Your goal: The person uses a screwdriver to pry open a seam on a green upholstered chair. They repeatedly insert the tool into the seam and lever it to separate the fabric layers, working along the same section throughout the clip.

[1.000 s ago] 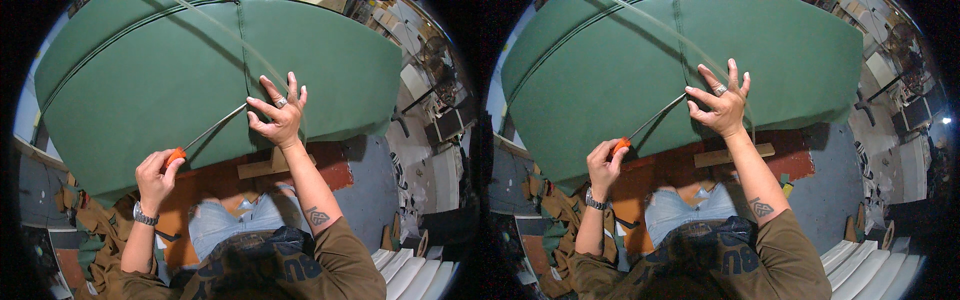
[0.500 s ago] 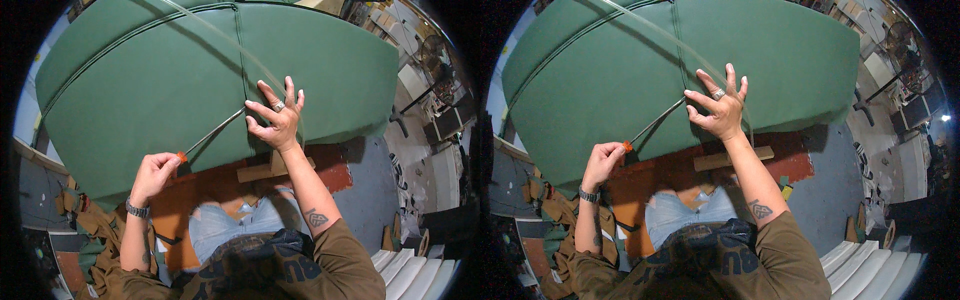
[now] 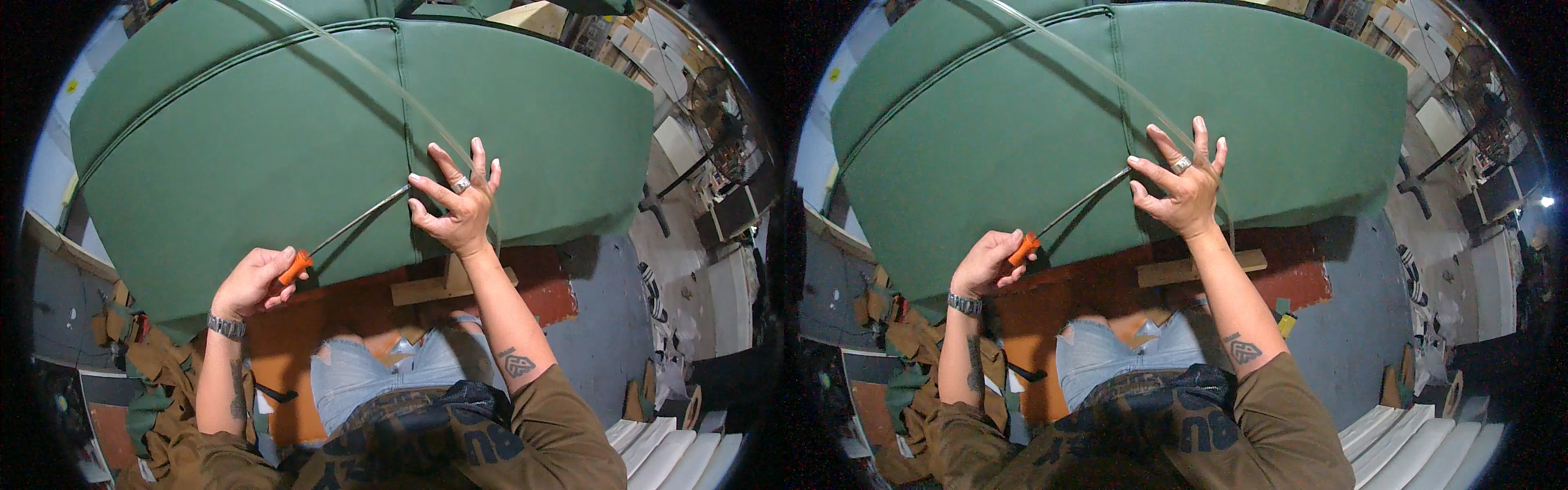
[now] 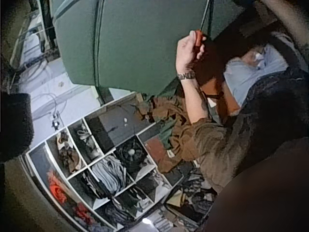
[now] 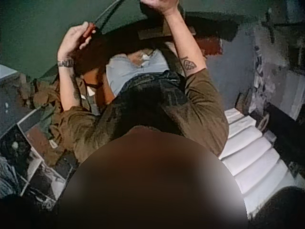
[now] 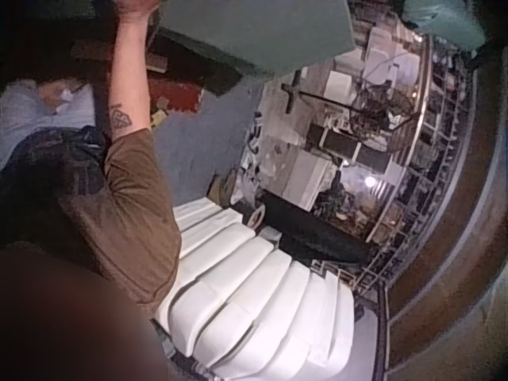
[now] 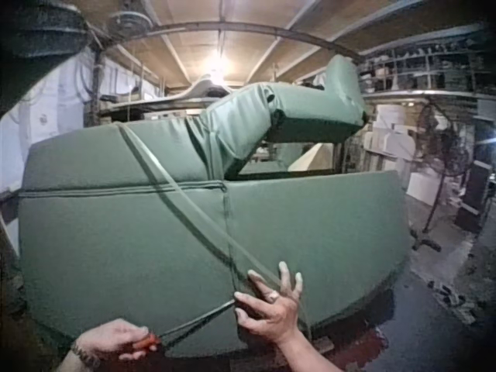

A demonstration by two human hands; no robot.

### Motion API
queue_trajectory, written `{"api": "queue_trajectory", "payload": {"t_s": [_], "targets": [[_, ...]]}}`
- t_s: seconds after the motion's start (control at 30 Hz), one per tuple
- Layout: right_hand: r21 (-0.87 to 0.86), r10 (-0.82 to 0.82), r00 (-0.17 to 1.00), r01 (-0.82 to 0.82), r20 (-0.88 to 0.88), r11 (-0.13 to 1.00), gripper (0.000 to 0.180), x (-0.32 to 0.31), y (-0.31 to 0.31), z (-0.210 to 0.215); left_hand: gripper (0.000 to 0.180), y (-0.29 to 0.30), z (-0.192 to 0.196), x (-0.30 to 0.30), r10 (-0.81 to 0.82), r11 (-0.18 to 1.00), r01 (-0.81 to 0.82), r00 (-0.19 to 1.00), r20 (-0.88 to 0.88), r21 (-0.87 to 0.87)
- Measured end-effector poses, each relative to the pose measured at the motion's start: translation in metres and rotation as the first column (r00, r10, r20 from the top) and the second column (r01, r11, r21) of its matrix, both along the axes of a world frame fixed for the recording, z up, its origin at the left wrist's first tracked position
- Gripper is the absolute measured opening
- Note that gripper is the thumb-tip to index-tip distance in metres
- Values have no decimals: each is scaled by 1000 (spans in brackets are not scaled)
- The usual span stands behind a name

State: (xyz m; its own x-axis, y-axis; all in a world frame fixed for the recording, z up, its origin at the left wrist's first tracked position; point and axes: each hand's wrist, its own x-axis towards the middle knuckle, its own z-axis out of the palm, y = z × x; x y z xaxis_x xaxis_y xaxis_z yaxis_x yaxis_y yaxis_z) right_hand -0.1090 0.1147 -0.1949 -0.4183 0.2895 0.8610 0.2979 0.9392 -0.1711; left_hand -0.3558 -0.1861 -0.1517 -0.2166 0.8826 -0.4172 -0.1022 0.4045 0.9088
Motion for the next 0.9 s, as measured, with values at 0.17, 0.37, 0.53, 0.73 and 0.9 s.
{"api": "queue_trajectory", "payload": {"t_s": [0.17,0.37,0.53,0.73,0.9], "targets": [[-21,7,1000,-7,-8,1000,39,1,0,1,26,-6,-13,13,50,997,-31,959,-280,71],[-43,0,1000,0,-9,999,38,1,-3,2,31,-10,-31,34,164,980,-132,962,-221,150],[-80,18,1000,-20,-26,997,36,0,-5,1,37,-8,-43,32,133,983,-121,988,-81,142],[-131,26,1000,-28,-12,991,39,0,-9,1,41,-6,-59,41,98,975,-90,995,-29,205],[-226,53,999,-51,5,973,39,3,-16,6,37,-3,-82,75,325,891,-78,798,-507,448]]}}
